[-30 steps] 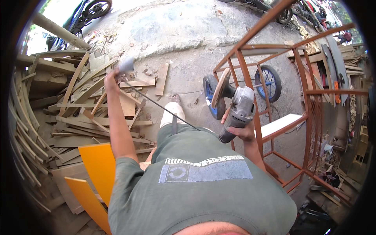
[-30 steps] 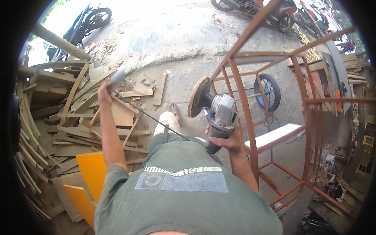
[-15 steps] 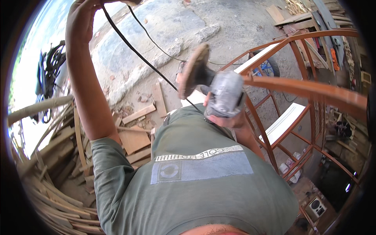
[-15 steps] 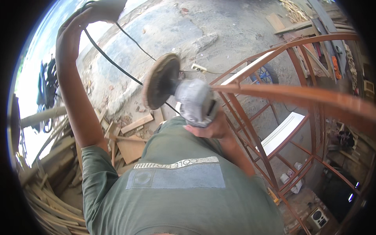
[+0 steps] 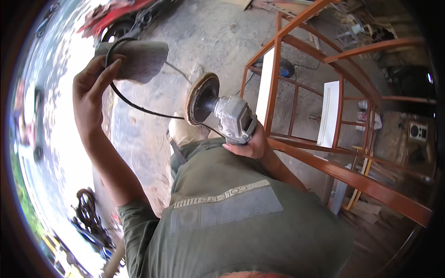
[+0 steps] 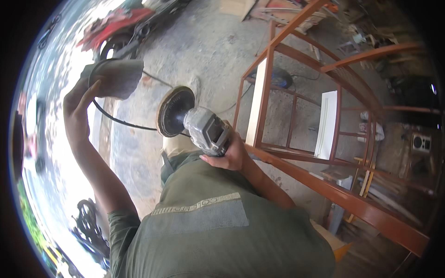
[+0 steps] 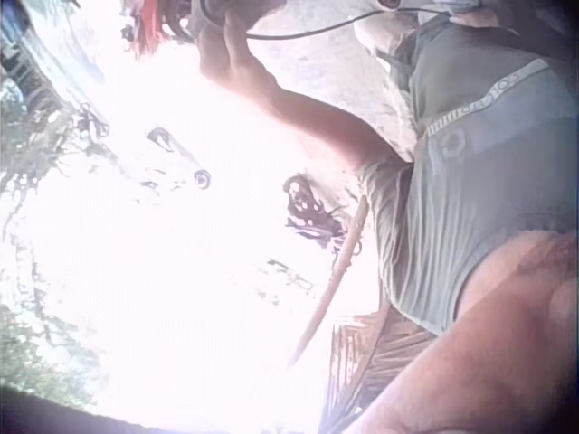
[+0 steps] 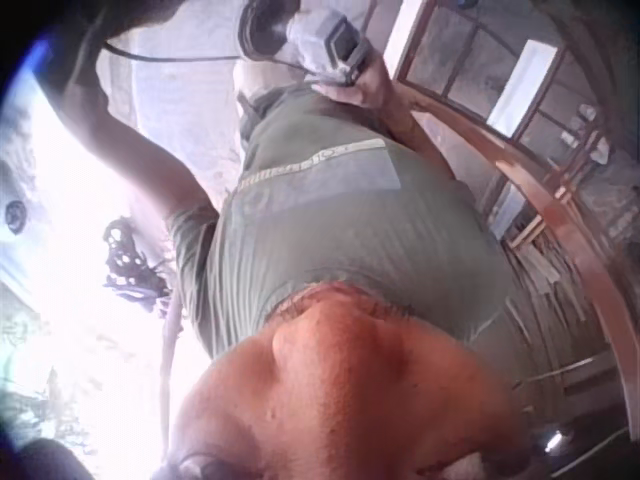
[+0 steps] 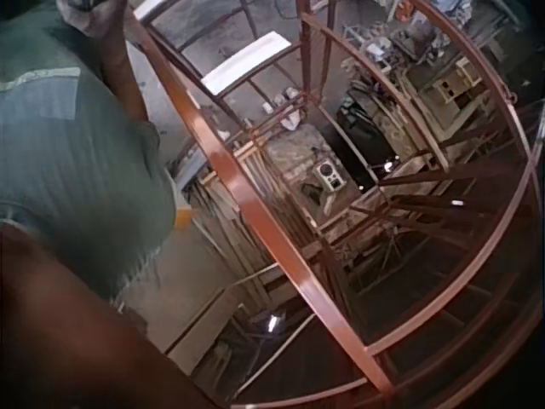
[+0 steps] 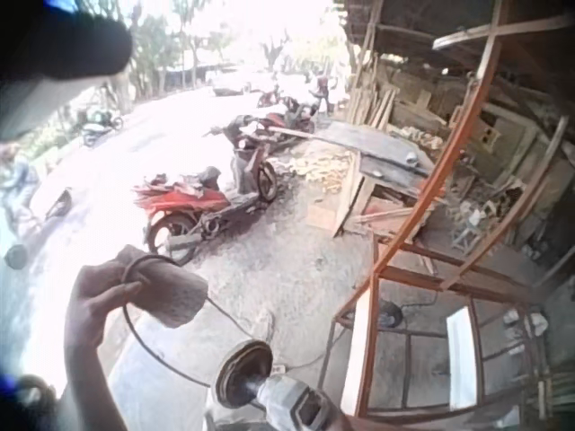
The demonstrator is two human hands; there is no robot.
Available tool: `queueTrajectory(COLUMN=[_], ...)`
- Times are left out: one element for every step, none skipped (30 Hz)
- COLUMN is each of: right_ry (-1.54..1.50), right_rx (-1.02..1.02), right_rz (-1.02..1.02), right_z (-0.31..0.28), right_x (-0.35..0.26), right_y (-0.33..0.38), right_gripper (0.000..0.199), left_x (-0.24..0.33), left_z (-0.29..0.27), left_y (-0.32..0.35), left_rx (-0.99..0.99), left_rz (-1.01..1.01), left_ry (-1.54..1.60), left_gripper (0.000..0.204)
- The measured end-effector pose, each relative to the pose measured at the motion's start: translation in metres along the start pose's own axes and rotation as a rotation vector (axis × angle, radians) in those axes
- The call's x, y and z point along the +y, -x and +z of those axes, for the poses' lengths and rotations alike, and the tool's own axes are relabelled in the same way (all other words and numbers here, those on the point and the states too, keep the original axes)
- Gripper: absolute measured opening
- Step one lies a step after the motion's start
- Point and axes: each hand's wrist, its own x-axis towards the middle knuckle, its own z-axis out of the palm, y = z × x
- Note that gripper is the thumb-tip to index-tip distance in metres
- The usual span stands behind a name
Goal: The person sands the wooden frame of a cart by hand with sandpaper and then uses an electric sander to smooth the surface of the wood.
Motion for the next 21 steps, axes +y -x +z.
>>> queueTrajectory(right_ry=[0.007, -0.056, -0.062, -0.065, -0.063, -0.06, -0.078, -0.105, -0.021, 0.061, 0.0, -0.026, -0.057, -0.082, -0.122, -0.164, -0.143, -0.181, -0.219, -0.269, -0.187], right_rx=[0.059, 0.1, 0.185, 0.267, 0.347, 0.422, 0.482, 0.538, 0.56, 0.586, 0.61, 0.634, 0.677, 0.755, 0.829, 0.901, 0.954, 0.98, 1.003, 1.033, 1.083], right_rz=[-0.044, -0.032, -0.048, -0.081, -0.11, -0.136, -0.184, -0.225, -0.198, -0.166, -0.149, -0.154, -0.163, -0.172, -0.17, -0.168, -0.141, -0.162, -0.183, -0.194, -0.2], right_z=[0.001, -0.001, 0.003, 0.005, 0.008, 0.011, 0.015, 0.018, 0.019, 0.019, 0.021, 0.025, 0.03, 0.034, 0.047, 0.057, 0.065, 0.072, 0.078, 0.088, 0.092], right_x=[-0.006, 0.002, -0.001, -0.004, -0.008, -0.008, -0.004, 0.003, 0.005, 0.008, 0.025, 0.029, 0.038, 0.036, 0.034, 0.031, 0.027, 0.025, 0.023, 0.022, 0.02], right_y=[-0.031, -0.039, -0.047, -0.059, -0.07, -0.082, -0.094, -0.104, -0.11, -0.116, -0.126, -0.144, -0.16, -0.18, -0.209, -0.237, -0.25, -0.263, -0.276, -0.285, -0.295], right_gripper=[0.067, 0.067, 0.064, 0.061, 0.061, 0.06, 0.061, 0.061, 0.061, 0.061, 0.074, 0.079, 0.084, 0.084, 0.084, 0.083, 0.082, 0.081, 0.08, 0.08, 0.079], left_x=[0.006, 0.006, 0.01, 0.012, 0.01, 0.005, 0.002, -0.002, -0.008, -0.007, -0.01, -0.009, -0.016, -0.021, -0.026, -0.029, -0.028, -0.025, -0.02, -0.016, -0.014], left_z=[-0.009, -0.002, 0.002, 0.004, 0.009, 0.009, 0.015, 0.021, 0.019, 0.023, 0.021, 0.015, 0.011, 0.009, 0.001, -0.005, -0.008, -0.006, -0.003, 0.001, 0.006], left_y=[-0.043, -0.068, -0.091, -0.113, -0.133, -0.155, -0.179, -0.196, -0.205, -0.228, -0.244, -0.261, -0.28, -0.304, -0.336, -0.369, -0.389, -0.408, -0.427, -0.443, -0.461], left_rx=[-0.034, -0.077, -0.15, -0.226, -0.23, -0.302, -0.355, -0.409, -0.455, -0.474, -0.532, -0.564, -0.598, -0.631, -0.679, -0.724, -0.761, -0.796, -0.829, -0.875, -0.917], left_rz=[0.026, 0.021, 0.026, 0.034, 0.026, 0.055, 0.137, 0.209, 0.181, 0.197, 0.212, 0.253, 0.273, 0.286, 0.27, 0.254, 0.234, 0.26, 0.285, 0.297, 0.288], left_ry=[0.034, 0.084, 0.147, 0.099, 0.126, 0.089, 0.1, 0.104, 0.094, 0.105, 0.126, 0.137, 0.147, 0.155, 0.159, 0.161, 0.165, 0.181, 0.197, 0.208, 0.23], left_gripper=[0.02, 0.019, 0.018, 0.017, 0.012, 0.011, 0.012, 0.012, 0.013, 0.014, 0.014, 0.015, 0.015, 0.015, 0.015, 0.015, 0.015, 0.015, 0.015, 0.015, 0.016])
